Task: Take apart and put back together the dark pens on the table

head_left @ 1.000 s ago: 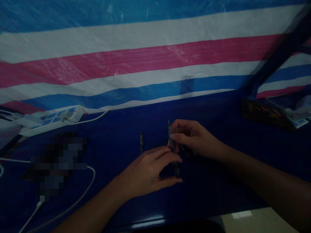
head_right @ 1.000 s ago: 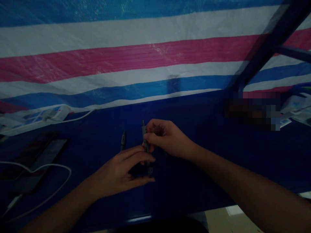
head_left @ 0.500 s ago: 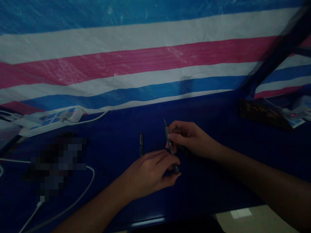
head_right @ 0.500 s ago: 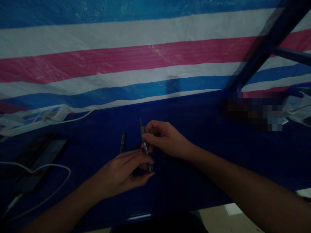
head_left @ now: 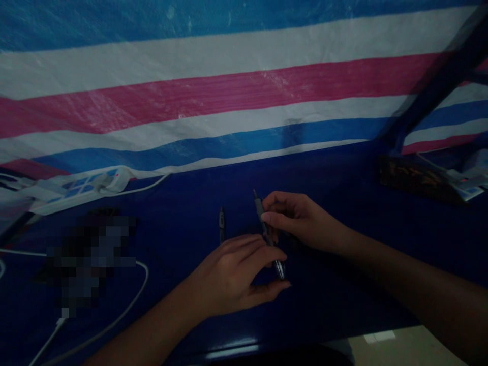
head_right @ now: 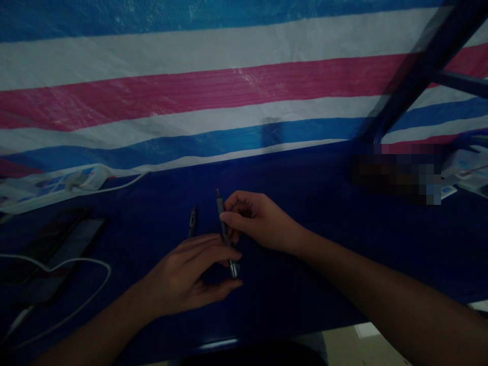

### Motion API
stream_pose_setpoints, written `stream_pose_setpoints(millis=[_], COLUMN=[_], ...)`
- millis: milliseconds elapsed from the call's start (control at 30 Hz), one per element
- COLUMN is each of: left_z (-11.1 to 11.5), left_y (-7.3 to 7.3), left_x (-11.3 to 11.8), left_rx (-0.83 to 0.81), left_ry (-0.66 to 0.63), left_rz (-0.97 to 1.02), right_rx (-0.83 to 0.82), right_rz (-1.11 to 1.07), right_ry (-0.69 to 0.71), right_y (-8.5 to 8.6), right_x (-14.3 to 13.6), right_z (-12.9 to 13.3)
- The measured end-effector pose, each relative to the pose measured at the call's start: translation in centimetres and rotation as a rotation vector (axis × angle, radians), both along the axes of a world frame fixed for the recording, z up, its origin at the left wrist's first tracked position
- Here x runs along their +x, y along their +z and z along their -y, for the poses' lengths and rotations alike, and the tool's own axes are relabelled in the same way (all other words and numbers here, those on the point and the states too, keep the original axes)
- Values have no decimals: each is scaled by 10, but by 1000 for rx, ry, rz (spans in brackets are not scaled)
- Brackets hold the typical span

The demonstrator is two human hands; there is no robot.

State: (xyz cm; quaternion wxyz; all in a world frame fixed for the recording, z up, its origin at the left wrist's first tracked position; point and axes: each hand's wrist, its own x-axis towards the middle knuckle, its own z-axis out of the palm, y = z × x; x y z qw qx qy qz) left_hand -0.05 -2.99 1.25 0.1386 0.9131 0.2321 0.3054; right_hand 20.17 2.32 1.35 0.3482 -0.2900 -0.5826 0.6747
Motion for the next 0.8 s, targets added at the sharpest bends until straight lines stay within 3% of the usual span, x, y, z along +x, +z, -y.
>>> stream_pose_setpoints(millis=[400, 600, 800], left_z=[-2, 1, 0], left_y=[-1, -5, -1], left_x=[1, 5, 5], left_rx=[20, 93, 46], left_ry=[-38, -38, -40], left_rz=[-30, 16, -23], right_rx=[-32, -80, -53], right_rz=[-41, -38, 3], right_ry=[-37, -128, -107], right_y=[-3, -5, -2], right_x=[-4, -8, -8], right_z=[0, 2, 7])
